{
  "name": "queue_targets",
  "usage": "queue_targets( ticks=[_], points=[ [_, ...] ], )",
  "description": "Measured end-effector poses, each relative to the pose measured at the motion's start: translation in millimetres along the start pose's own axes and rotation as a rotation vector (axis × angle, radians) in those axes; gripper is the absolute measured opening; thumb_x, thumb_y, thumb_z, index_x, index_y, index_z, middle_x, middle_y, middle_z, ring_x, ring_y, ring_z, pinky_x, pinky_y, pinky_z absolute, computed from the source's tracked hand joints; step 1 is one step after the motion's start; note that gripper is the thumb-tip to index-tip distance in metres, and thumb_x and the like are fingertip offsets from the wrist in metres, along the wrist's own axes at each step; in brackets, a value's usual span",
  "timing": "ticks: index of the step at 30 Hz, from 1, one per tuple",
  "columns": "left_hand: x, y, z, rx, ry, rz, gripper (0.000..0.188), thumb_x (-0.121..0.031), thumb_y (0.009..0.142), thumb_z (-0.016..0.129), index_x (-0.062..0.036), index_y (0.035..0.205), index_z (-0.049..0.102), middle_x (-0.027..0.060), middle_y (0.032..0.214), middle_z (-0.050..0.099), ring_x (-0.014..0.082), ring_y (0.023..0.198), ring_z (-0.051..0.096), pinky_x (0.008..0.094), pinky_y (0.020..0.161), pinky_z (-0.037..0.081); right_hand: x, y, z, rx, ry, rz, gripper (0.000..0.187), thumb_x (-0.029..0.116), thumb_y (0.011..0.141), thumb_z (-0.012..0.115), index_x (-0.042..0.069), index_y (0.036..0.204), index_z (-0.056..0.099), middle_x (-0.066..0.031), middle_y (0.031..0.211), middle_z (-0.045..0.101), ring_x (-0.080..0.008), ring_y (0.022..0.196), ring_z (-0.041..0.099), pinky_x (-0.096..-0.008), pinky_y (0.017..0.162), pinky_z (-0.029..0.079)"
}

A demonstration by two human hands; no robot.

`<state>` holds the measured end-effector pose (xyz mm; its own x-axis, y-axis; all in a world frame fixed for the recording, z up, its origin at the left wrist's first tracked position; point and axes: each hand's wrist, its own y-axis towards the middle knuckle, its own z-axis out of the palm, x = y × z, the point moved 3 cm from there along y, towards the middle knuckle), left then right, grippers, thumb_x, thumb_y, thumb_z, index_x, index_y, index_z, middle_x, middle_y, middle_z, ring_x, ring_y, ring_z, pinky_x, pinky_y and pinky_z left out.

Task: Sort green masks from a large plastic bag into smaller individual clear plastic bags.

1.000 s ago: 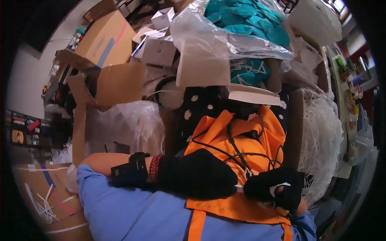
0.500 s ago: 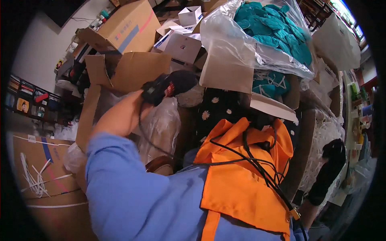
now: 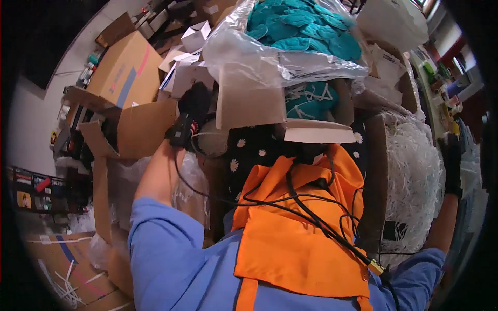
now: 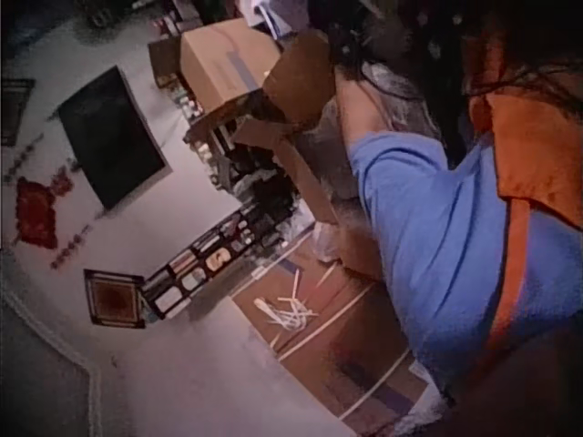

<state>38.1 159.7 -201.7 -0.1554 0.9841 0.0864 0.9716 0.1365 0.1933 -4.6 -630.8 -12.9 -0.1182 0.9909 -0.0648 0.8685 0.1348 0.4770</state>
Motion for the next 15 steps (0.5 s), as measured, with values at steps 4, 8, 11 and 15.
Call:
queue_targets(
  ticks=[4, 8, 11, 15],
  points=[
    [-90.0, 16.6, -84.5, -0.567, -0.36, 0.55, 0.021, -0.023, 0.088, 0.057, -0.0086, 0.102, 0.064, 0.0151, 0.103, 0.065, 0.0338, 0.097, 0.063, 0.0424, 0.082, 0.051, -73.8, -33.7, 21.6, 0.5, -0.375, 0.017, 0.039, 0.04, 0.075, 0.075, 0.005, 0.081, 0.058, -0.0142, 0.08, 0.059, -0.0362, 0.081, 0.058, -0.0441, 0.073, 0.046],
    [-203.4, 13.1, -113.0, -0.121, -0.526, 0.699, 0.035, -0.033, 0.086, 0.058, -0.0078, 0.11, 0.061, 0.0142, 0.111, 0.064, 0.0322, 0.103, 0.061, 0.0418, 0.088, 0.05, -21.8, -30.4, 15.5, 0.072, -0.424, -0.056, 0.037, 0.039, 0.079, 0.07, 0.004, 0.087, 0.062, -0.016, 0.086, 0.063, -0.036, 0.085, 0.061, -0.0443, 0.073, 0.048],
    [-262.0, 26.6, -74.0, -0.184, -0.573, 0.807, 0.044, -0.034, 0.085, 0.057, -0.0078, 0.121, 0.057, 0.0161, 0.118, 0.062, 0.0309, 0.106, 0.062, 0.0434, 0.09, 0.048, 60.6, -13.0, 7.6, 0.105, -0.319, -0.006, 0.037, 0.035, 0.082, 0.069, 0.003, 0.099, 0.066, -0.0156, 0.094, 0.066, -0.0339, 0.09, 0.063, -0.0426, 0.077, 0.05],
    [-317.2, 44.5, -39.4, -0.178, -0.439, 0.928, 0.041, -0.032, 0.086, 0.057, -0.0082, 0.119, 0.059, 0.0159, 0.116, 0.063, 0.0305, 0.104, 0.062, 0.0428, 0.089, 0.049, 98.4, -32.1, 28.6, 0.002, -0.11, -0.071, 0.042, 0.027, 0.084, 0.067, 0.002, 0.118, 0.062, -0.0161, 0.111, 0.067, -0.0316, 0.102, 0.063, -0.0397, 0.089, 0.05]
  ],
)
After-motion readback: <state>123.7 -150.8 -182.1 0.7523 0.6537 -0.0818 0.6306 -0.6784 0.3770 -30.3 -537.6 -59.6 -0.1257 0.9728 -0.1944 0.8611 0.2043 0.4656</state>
